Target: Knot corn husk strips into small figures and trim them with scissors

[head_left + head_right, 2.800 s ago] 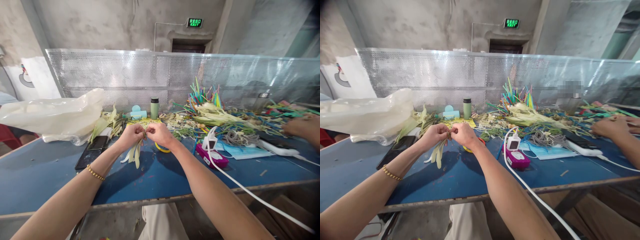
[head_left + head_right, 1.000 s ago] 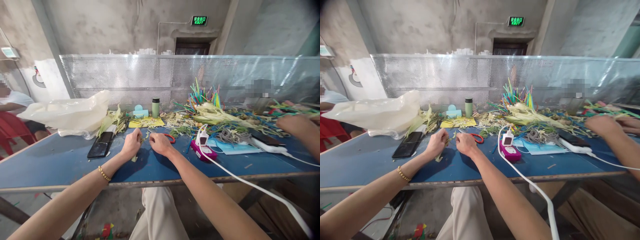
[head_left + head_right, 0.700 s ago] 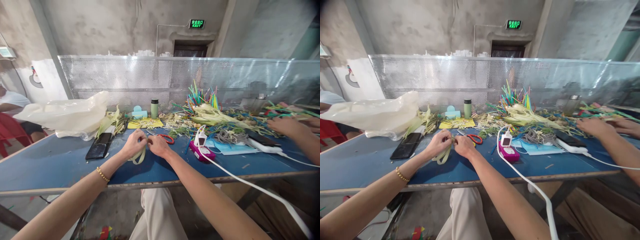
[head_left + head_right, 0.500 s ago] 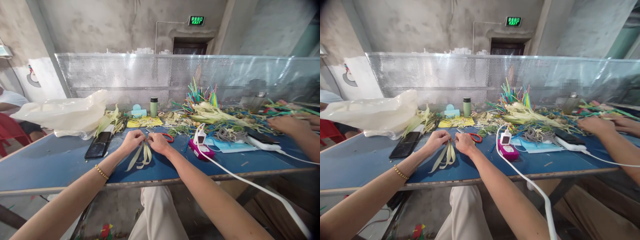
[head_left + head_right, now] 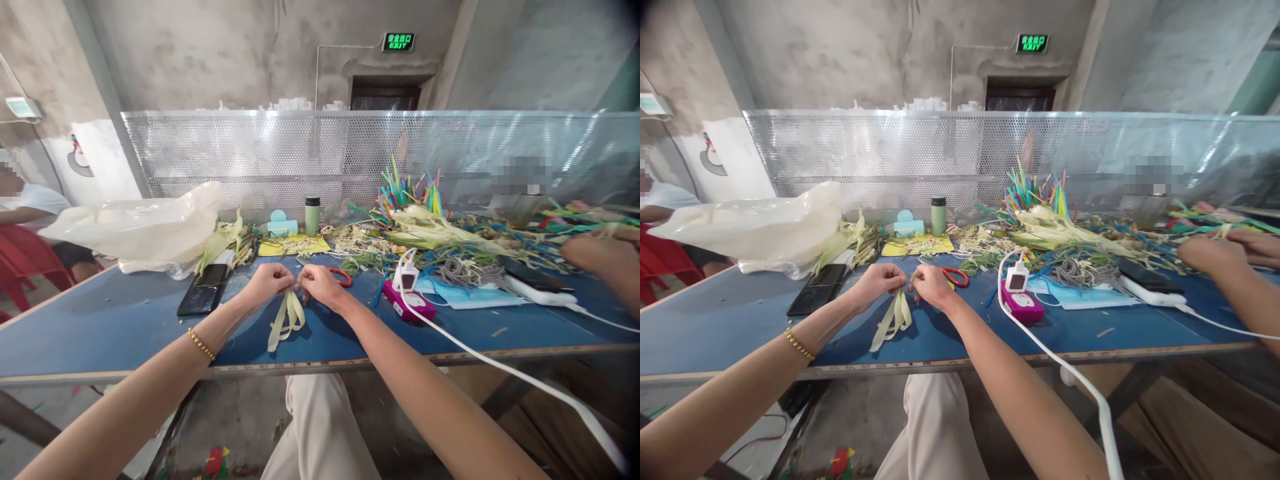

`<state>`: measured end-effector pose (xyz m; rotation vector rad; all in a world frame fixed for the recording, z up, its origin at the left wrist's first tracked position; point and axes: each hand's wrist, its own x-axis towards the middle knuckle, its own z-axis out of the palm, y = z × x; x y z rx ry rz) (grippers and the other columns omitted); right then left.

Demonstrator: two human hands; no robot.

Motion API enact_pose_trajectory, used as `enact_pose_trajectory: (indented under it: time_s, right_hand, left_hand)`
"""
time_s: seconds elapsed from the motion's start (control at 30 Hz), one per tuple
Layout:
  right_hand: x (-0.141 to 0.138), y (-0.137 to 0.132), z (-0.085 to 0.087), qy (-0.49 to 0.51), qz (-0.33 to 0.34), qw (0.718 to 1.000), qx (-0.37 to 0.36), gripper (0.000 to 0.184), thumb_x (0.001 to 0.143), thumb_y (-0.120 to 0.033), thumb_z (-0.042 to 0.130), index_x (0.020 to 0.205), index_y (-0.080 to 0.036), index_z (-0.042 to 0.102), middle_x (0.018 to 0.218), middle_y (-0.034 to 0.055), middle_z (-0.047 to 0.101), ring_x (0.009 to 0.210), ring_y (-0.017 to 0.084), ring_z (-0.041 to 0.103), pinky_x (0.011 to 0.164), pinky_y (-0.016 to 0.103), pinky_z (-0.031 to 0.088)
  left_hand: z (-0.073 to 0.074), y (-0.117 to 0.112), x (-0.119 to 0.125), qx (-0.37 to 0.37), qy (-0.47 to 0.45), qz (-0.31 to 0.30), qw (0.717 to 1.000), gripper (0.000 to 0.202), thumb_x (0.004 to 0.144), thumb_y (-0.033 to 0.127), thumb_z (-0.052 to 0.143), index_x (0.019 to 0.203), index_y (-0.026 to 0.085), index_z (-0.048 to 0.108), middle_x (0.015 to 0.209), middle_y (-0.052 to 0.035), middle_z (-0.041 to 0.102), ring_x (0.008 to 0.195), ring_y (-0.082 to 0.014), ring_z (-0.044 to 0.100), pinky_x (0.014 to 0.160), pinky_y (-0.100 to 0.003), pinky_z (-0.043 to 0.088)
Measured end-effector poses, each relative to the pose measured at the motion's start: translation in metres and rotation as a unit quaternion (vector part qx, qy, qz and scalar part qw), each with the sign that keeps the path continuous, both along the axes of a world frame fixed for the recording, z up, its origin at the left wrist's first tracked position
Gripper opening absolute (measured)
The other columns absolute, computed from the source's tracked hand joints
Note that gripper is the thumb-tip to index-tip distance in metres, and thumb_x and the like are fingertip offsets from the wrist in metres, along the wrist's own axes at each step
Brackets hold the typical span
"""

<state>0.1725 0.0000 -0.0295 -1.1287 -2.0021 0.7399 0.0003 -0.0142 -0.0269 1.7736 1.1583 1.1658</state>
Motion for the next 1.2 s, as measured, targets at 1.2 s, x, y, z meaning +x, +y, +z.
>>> enact_pose_trajectory:
  time_s: [1.2]
  right_hand:
    - [0.006, 0.007, 0.000, -0.135, -0.117, 0.977, 0.116, 0.012, 0.081, -0.015, 0.059, 0.081, -0.016, 0.071, 0.073, 0.0063, 0.071, 0.069, 0.017, 0.063, 0.064, 0.024, 0.041]
  left_hand:
    - [-0.007, 0.005, 0.008, -0.007, -0.051, 0.015, 0.999, 0.011, 0.066, 0.024, 0.060, 0.071, 0.015, 0.061, 0.057, 0.0010, 0.061, 0.043, -0.0086, 0.050, 0.044, -0.021, 0.036]
